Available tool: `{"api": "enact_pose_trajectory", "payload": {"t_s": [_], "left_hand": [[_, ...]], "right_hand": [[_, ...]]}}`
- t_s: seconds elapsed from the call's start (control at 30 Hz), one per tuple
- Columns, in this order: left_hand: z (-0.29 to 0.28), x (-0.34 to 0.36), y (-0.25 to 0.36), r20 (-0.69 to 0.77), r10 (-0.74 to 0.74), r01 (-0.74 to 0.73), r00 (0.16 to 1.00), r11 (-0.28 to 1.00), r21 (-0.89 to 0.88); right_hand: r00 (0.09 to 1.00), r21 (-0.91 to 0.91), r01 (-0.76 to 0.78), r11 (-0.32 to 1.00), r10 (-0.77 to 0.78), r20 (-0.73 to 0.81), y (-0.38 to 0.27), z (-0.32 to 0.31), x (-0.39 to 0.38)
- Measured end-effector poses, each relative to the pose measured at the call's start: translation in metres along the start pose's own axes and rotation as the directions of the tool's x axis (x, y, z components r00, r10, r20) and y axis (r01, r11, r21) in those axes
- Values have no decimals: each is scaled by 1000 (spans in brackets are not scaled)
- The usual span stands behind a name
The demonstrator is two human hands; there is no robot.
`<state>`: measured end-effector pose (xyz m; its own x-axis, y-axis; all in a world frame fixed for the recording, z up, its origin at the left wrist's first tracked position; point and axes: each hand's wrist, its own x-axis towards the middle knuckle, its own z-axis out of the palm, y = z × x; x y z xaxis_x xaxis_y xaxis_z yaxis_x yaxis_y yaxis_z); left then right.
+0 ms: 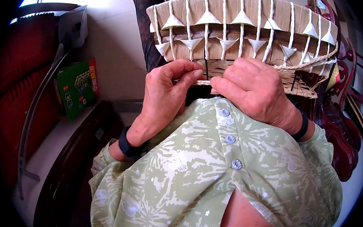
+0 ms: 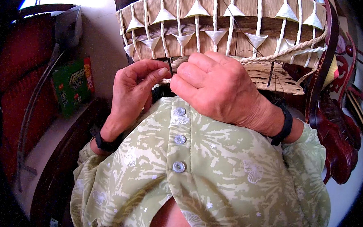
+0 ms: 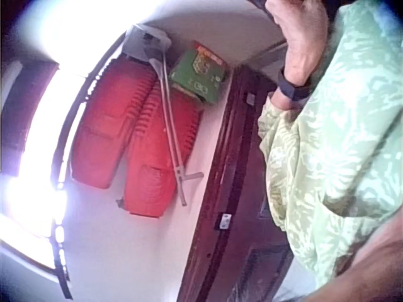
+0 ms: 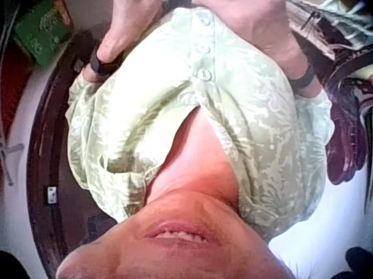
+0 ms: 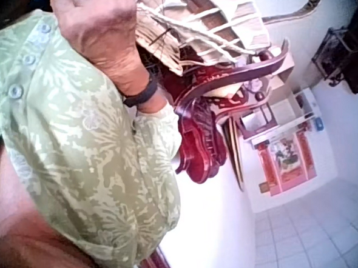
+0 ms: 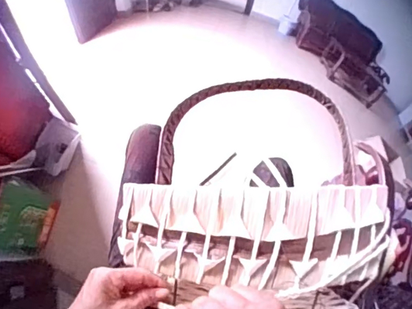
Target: The person weaves a basket by hand, threading thin strips through the base and sides and securing them by sewing with a needle and thread.
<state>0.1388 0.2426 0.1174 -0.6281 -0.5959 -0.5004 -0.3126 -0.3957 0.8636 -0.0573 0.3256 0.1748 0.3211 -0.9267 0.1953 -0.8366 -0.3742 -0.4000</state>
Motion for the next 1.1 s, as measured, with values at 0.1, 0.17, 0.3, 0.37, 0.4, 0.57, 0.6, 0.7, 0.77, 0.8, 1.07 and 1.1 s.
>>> {"api": "enact_pose_trajectory", "payload": {"t_s": [0.1,0.17,0.3,0.37,0.4,0.57,0.6,0.7,0.77,0.8,1.07,1.1], "left_hand": [[-6,0,27,115,-181,180,977,983,15],[-9,3,30,159,-195,187,968,980,66],[-9,9,48,205,-219,182,954,966,182],[-3,3,50,174,-176,142,969,972,188],[-1,1,49,162,-154,117,975,969,217],[3,-1,45,150,-89,41,985,955,295],[4,-1,44,144,-96,59,985,969,238],[4,0,38,145,-141,130,979,988,87],[2,1,37,184,-196,196,963,980,22],[2,1,37,186,-202,201,962,979,25],[14,3,11,81,-138,155,987,948,-277],[13,3,8,85,-150,170,985,925,-339]], "right_hand": [[998,-64,-8,998,5,-57,-2,6,1],[999,-81,-30,996,28,-18,-5,3,3],[996,-91,-85,992,83,-18,-7,-3,4],[993,-63,-113,992,112,-33,-9,-2,-2],[991,-49,-128,991,126,-40,-10,-2,-4],[986,4,-159,987,159,-48,-8,-2,-8],[985,13,-158,987,159,-66,-8,-1,-9],[976,-26,-181,983,176,-128,-7,1,-12],[965,-29,-238,971,233,-124,-10,0,-14],[958,-31,-267,963,261,-122,-10,0,-14],[953,-265,-253,931,286,97,-16,-8,-1],[951,-252,-243,937,281,128,-16,-8,0]]}}
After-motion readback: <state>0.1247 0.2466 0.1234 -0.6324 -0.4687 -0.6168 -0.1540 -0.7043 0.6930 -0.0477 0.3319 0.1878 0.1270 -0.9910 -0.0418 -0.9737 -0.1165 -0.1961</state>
